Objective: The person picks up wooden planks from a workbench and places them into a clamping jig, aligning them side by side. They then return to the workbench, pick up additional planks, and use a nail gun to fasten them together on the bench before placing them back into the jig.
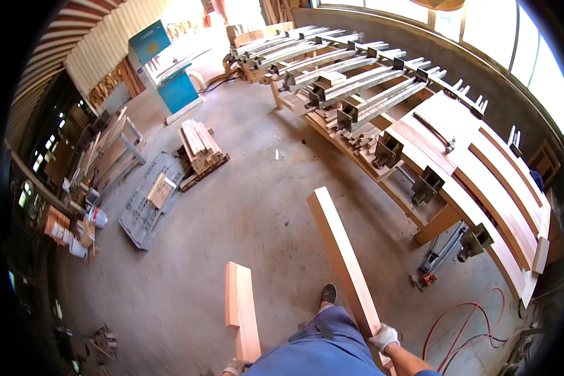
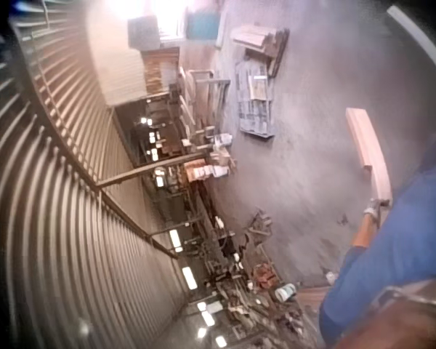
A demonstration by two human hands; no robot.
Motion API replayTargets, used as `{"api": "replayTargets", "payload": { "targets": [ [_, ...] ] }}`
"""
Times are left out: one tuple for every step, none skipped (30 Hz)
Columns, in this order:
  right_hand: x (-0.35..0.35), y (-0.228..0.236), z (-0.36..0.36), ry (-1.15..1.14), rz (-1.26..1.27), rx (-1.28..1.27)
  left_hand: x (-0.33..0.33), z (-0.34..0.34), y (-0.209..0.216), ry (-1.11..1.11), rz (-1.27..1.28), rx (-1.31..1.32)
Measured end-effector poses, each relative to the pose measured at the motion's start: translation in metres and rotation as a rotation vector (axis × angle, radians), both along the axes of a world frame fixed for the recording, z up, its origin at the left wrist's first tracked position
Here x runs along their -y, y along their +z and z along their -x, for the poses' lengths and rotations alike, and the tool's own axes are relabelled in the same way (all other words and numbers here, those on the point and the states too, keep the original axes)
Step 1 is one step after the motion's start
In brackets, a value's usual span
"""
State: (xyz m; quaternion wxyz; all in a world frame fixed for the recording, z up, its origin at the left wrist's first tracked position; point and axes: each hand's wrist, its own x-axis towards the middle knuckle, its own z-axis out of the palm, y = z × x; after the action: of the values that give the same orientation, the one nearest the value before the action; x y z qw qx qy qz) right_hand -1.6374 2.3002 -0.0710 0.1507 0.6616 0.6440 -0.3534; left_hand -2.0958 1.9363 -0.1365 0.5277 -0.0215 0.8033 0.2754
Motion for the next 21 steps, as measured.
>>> {"api": "replayTargets", "payload": {
  "targets": [
    [-0.029, 0.012, 0.015, 0.034, 0.001, -0.003, -0.02, 0.008, 0.007, 0.025, 0.01, -0.002],
    [-0.059, 0.023, 0.032, 0.047, 0.008, -0.018, -0.041, 0.021, 0.013, 0.029, 0.015, -0.009],
    [-0.091, 0.038, 0.042, 0.044, 0.007, -0.017, -0.071, 0.034, 0.018, 0.008, 0.016, 0.002],
    [-0.125, 0.061, 0.06, 0.073, -0.008, -0.034, -0.091, 0.04, 0.023, 0.011, 0.015, 0.004],
    [-0.156, 0.087, 0.075, 0.097, -0.024, -0.053, -0.115, 0.049, 0.028, 0.003, 0.006, 0.003],
    [-0.19, 0.106, 0.088, 0.108, 0.013, -0.054, -0.138, 0.059, 0.03, -0.008, -0.001, -0.002],
    [-0.22, 0.11, 0.092, 0.089, 0.007, -0.167, -0.158, 0.068, 0.031, -0.019, -0.005, -0.002],
    [-0.249, 0.136, 0.111, -0.002, 0.028, -0.301, -0.177, 0.08, 0.032, -0.033, 0.001, -0.007],
    [-0.277, 0.164, 0.129, -0.091, 0.042, -0.431, -0.199, 0.092, 0.032, -0.043, 0.005, -0.008],
    [-0.297, 0.17, 0.141, -0.194, -0.022, -0.61, -0.224, 0.102, 0.028, -0.06, 0.003, 0.002],
    [-0.321, 0.177, 0.155, -0.287, -0.086, -0.79, -0.251, 0.115, 0.023, -0.069, 0.0, 0.009],
    [-0.348, 0.189, 0.171, -0.234, -0.197, -0.703, -0.272, 0.129, 0.016, -0.085, 0.002, 0.012],
    [-0.374, 0.184, 0.179, -0.28, -0.22, -0.824, -0.297, 0.145, 0.007, -0.114, -0.005, 0.016],
    [-0.401, 0.193, 0.193, -0.25, -0.259, -0.799, -0.317, 0.158, -0.001, -0.129, -0.003, 0.023],
    [-0.428, 0.202, 0.206, -0.221, -0.298, -0.775, -0.338, 0.175, -0.01, -0.147, -0.004, 0.024],
    [-0.457, 0.191, 0.213, -0.21, -0.391, -0.764, -0.361, 0.194, -0.016, -0.178, 0.0, 0.027],
    [-0.483, 0.202, 0.229, -0.211, -0.399, -0.695, -0.378, 0.21, -0.021, -0.199, 0.007, 0.03],
    [-0.506, 0.217, 0.247, -0.239, -0.373, -0.692, -0.398, 0.229, -0.026, -0.225, 0.01, 0.029],
    [-0.526, 0.243, 0.27, -0.268, -0.347, -0.69, -0.416, 0.247, -0.028, -0.251, 0.014, 0.023],
    [-0.551, 0.249, 0.285, -0.222, -0.434, -0.604, -0.432, 0.266, -0.029, -0.279, 0.012, 0.017],
    [-0.571, 0.269, 0.3, -0.173, -0.443, -0.504, -0.45, 0.285, -0.029, -0.315, 0.014, 0.009]
  ]
}}
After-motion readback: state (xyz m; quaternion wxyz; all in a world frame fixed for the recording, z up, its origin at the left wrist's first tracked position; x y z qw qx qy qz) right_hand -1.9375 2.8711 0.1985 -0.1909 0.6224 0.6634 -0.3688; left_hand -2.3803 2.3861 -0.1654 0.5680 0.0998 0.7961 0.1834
